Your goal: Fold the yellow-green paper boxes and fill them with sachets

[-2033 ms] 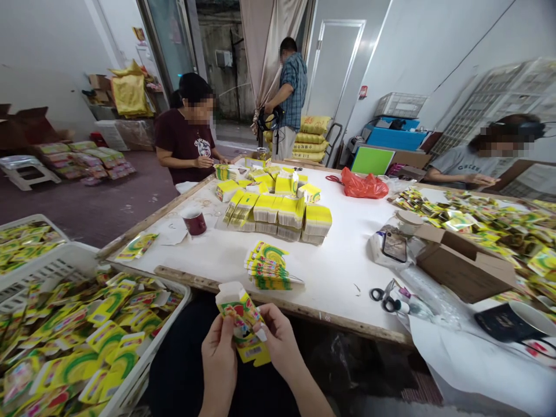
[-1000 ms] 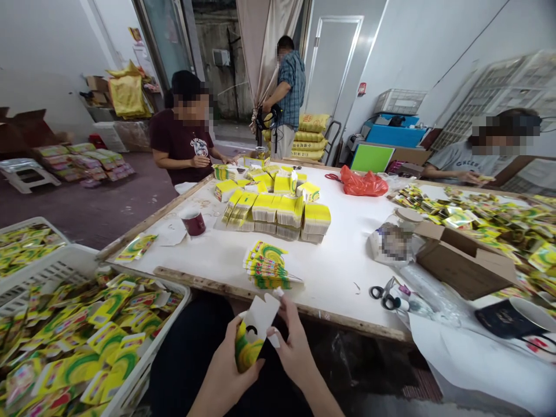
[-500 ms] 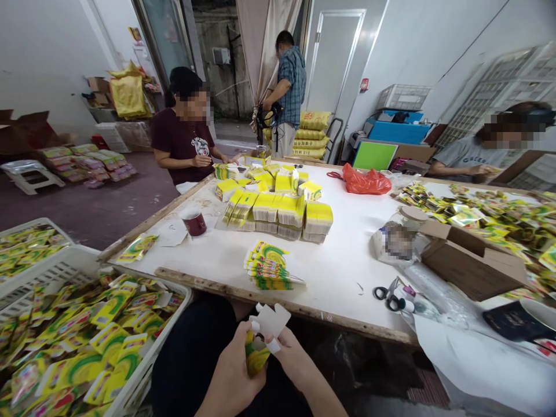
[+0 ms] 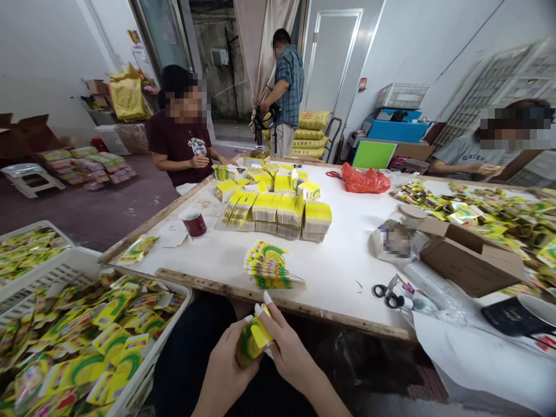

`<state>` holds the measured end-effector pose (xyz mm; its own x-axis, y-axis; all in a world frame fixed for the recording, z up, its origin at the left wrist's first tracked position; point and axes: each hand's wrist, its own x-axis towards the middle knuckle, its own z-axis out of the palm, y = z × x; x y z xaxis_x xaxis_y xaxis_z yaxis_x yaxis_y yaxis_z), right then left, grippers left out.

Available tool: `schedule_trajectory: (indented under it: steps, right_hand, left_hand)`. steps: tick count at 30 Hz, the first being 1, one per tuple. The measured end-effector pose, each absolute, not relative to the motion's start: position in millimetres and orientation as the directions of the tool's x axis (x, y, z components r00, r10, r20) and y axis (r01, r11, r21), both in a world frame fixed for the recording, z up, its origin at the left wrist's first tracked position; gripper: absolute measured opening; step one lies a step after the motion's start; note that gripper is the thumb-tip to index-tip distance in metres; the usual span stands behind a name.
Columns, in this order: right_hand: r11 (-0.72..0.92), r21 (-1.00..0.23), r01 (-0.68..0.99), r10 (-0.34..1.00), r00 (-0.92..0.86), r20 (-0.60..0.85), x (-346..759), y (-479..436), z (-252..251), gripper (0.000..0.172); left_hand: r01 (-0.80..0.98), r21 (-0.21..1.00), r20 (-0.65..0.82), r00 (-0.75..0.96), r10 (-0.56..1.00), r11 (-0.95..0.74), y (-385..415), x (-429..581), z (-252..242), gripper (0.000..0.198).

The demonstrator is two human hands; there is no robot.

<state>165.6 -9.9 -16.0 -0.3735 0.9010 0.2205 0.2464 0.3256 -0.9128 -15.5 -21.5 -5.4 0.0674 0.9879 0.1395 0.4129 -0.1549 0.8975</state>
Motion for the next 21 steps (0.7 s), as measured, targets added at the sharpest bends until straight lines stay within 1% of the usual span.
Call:
schedule_trajectory:
  steps: [4, 7, 9, 10, 12, 14, 15, 17, 19, 21]
  right_hand:
    - [0.355, -0.893, 0.276, 0.851, -0.491, 0.186, 181.7, -3.9, 2.3, 0.040]
    - [0.368, -0.894, 0.255, 0.810, -0.560, 0.174, 192.2, 2.9, 12.9, 0.031]
    - [0.347, -0.902, 0.256, 0.807, -0.571, 0.148, 193.8, 4.7, 14.3, 0.024]
    - [0.324, -0.910, 0.260, 0.821, -0.554, 0.134, 192.5, 4.4, 12.9, 0.026]
    - [0.264, -0.930, 0.258, 0.871, -0.477, 0.115, 186.4, 1.5, 6.7, 0.042]
    - [0.218, -0.950, 0.222, 0.912, -0.393, 0.117, 178.5, -2.4, -1.0, 0.057]
    - [0.209, -0.958, 0.198, 0.923, -0.364, 0.126, 174.9, -4.0, -4.2, 0.060]
    - [0.211, -0.964, 0.162, 0.931, -0.335, 0.147, 169.6, -5.8, -7.7, 0.057]
    - [0.214, -0.964, 0.155, 0.930, -0.335, 0.153, 167.0, -6.0, -6.7, 0.054]
    - [0.210, -0.965, 0.159, 0.926, -0.350, 0.144, 165.9, -6.0, -3.0, 0.056]
  left_hand:
    - [0.420, 0.896, 0.110, 0.103, 0.989, -0.143, -20.2, -23.7, 2.3, 0.048]
    - [0.438, 0.885, 0.107, 0.144, 0.984, -0.160, -19.2, -24.6, 4.1, 0.050]
    - [0.448, 0.873, 0.134, 0.163, 0.978, -0.194, -18.0, -23.8, 4.6, 0.050]
    - [0.456, 0.864, 0.152, 0.165, 0.974, -0.212, -17.2, -23.4, 4.7, 0.049]
    - [0.483, 0.842, 0.177, 0.169, 0.970, -0.238, -15.2, -23.6, 4.3, 0.046]
    - [0.519, 0.818, 0.177, 0.184, 0.967, -0.249, -13.0, -24.5, 2.6, 0.044]
    - [0.543, 0.801, 0.169, 0.198, 0.966, -0.251, -12.1, -24.8, 1.1, 0.044]
    - [0.608, 0.752, 0.142, 0.226, 0.964, -0.253, -10.8, -24.1, -3.1, 0.045]
    - [0.679, 0.691, 0.102, 0.249, 0.963, -0.248, -10.6, -20.8, -8.1, 0.051]
    - [0.733, 0.639, 0.063, 0.252, 0.966, -0.233, -11.4, -16.1, -12.6, 0.057]
